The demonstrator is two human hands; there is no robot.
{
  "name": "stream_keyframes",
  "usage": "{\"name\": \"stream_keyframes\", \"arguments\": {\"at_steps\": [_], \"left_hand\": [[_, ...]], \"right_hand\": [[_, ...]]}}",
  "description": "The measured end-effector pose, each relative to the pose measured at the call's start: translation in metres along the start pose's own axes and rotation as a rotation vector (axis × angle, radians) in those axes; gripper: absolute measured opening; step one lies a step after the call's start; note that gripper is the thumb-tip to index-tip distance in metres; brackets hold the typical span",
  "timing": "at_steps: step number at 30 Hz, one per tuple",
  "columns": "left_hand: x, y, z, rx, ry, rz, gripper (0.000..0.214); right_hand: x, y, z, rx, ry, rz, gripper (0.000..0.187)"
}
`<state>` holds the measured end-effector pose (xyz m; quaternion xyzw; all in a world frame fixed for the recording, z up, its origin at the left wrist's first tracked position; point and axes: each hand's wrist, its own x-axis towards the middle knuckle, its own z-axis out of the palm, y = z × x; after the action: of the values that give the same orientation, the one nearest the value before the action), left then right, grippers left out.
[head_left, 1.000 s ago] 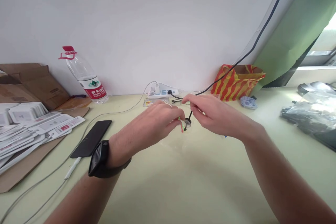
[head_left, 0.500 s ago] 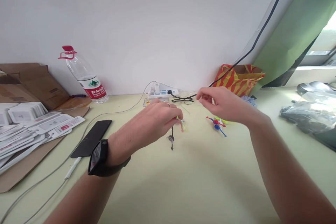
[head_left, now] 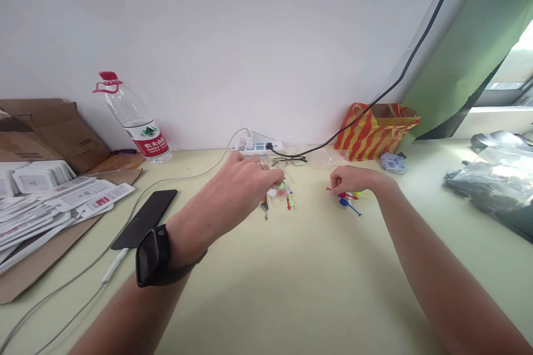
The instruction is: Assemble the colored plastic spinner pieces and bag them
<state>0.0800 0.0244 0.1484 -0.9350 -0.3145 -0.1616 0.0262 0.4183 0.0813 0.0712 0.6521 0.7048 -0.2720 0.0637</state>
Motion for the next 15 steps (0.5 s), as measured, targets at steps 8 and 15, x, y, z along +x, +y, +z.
{"name": "stream_keyframes", "arguments": {"at_steps": [8,15], "left_hand": [[-0.010,0.012,-0.005,0.119,-0.106,0.050,0.034],[-0.008,0.021,0.009,-0.010,-0.157,0.114,0.030]], "right_hand": [[0.012,-0.001,0.006,0.014,0.014,0.008,0.013],[-0.010,-0.005,-0.012,0.048,0.058,-0.035,0.020]]}}
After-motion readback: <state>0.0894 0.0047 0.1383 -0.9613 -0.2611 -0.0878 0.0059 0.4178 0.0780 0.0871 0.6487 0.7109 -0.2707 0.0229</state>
